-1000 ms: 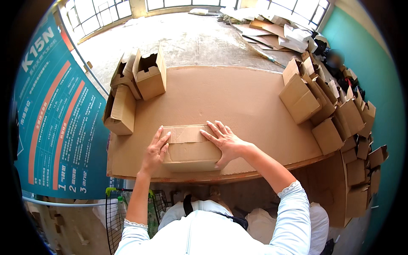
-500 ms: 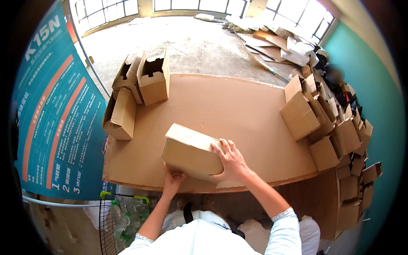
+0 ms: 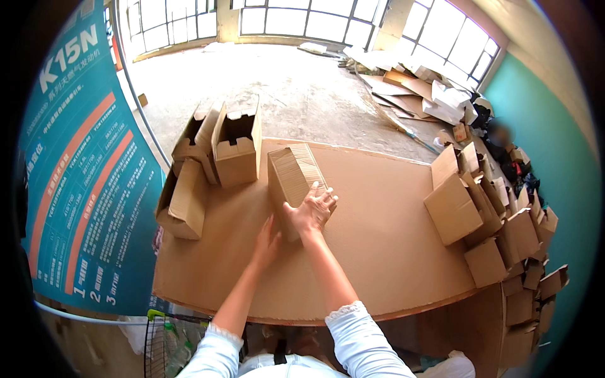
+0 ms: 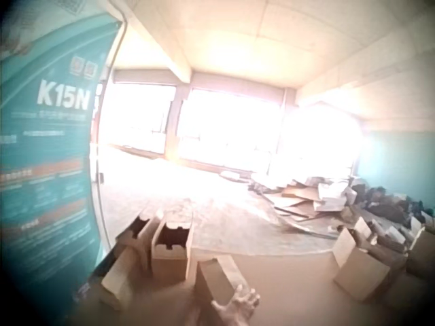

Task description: The person places bottles into small cardboard boxes, folds the box flaps closed, and stacks the filled boxes on a work surface.

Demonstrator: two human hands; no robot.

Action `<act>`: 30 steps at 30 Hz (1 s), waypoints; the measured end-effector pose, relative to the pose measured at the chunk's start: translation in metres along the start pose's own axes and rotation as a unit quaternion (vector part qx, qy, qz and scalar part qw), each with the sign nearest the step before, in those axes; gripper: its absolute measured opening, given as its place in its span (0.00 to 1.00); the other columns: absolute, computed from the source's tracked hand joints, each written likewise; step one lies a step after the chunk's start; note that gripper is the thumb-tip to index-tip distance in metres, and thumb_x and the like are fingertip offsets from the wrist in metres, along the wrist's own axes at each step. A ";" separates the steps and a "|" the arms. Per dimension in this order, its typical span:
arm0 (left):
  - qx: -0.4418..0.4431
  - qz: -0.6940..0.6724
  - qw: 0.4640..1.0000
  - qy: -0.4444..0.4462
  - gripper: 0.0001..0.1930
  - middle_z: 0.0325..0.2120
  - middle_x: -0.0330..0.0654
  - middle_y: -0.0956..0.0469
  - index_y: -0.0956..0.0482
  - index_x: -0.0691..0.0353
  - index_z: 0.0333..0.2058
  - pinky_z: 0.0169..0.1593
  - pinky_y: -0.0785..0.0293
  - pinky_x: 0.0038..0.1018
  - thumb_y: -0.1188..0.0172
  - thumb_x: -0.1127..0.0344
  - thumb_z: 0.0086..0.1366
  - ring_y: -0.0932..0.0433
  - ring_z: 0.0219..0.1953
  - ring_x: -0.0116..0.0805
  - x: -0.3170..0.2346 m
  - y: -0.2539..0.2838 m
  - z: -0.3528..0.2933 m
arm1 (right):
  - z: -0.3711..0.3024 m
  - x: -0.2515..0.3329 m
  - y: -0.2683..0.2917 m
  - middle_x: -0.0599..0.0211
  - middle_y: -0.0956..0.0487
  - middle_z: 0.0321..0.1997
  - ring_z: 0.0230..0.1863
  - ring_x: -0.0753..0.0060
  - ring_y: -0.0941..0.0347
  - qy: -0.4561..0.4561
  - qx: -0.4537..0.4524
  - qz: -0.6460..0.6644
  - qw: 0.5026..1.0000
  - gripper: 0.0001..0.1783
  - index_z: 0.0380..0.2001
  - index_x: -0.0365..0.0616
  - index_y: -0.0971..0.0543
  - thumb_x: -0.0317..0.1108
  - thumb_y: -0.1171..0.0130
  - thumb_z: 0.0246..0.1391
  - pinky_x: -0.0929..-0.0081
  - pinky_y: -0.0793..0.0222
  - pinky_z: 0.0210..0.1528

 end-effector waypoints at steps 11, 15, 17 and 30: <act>0.038 0.387 0.921 0.004 0.28 0.65 0.52 0.41 0.34 0.61 0.62 0.69 0.54 0.53 0.49 0.58 0.64 0.45 0.68 0.54 0.009 0.063 -0.107 | 0.128 0.136 -0.036 0.36 0.50 0.70 0.70 0.27 0.55 -0.109 0.017 0.055 0.992 0.65 0.69 0.40 0.47 0.65 0.30 0.36 0.54 0.25 0.54; 0.044 0.388 0.921 0.008 0.28 0.65 0.52 0.40 0.34 0.61 0.61 0.69 0.53 0.54 0.49 0.58 0.64 0.45 0.68 0.54 0.009 0.061 -0.111 | 0.150 0.160 -0.043 0.34 0.50 0.70 0.70 0.29 0.54 -0.132 0.008 0.055 0.990 0.64 0.69 0.40 0.47 0.67 0.31 0.37 0.56 0.21 0.46; 0.039 0.386 0.922 0.010 0.28 0.65 0.52 0.40 0.34 0.61 0.61 0.69 0.53 0.54 0.49 0.59 0.64 0.44 0.68 0.54 0.008 0.063 -0.111 | 0.152 0.168 -0.046 0.34 0.50 0.70 0.70 0.29 0.53 -0.130 0.026 0.035 0.991 0.64 0.69 0.40 0.47 0.69 0.34 0.38 0.57 0.21 0.45; 0.034 0.390 0.920 -0.006 0.28 0.66 0.51 0.42 0.36 0.63 0.63 0.71 0.59 0.52 0.52 0.61 0.64 0.47 0.69 0.53 0.017 0.060 -0.106 | 0.120 0.058 -0.034 0.46 0.36 0.67 0.69 0.45 0.44 0.083 0.059 0.388 0.916 0.52 0.70 0.45 0.46 0.70 0.51 0.53 0.53 0.43 0.67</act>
Point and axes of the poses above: each hand's wrist, its own z-axis towards the middle knuckle, its own y-axis out of the back of the hand, x = y × z, the point moved 4 cm from there along z, towards the middle knuckle
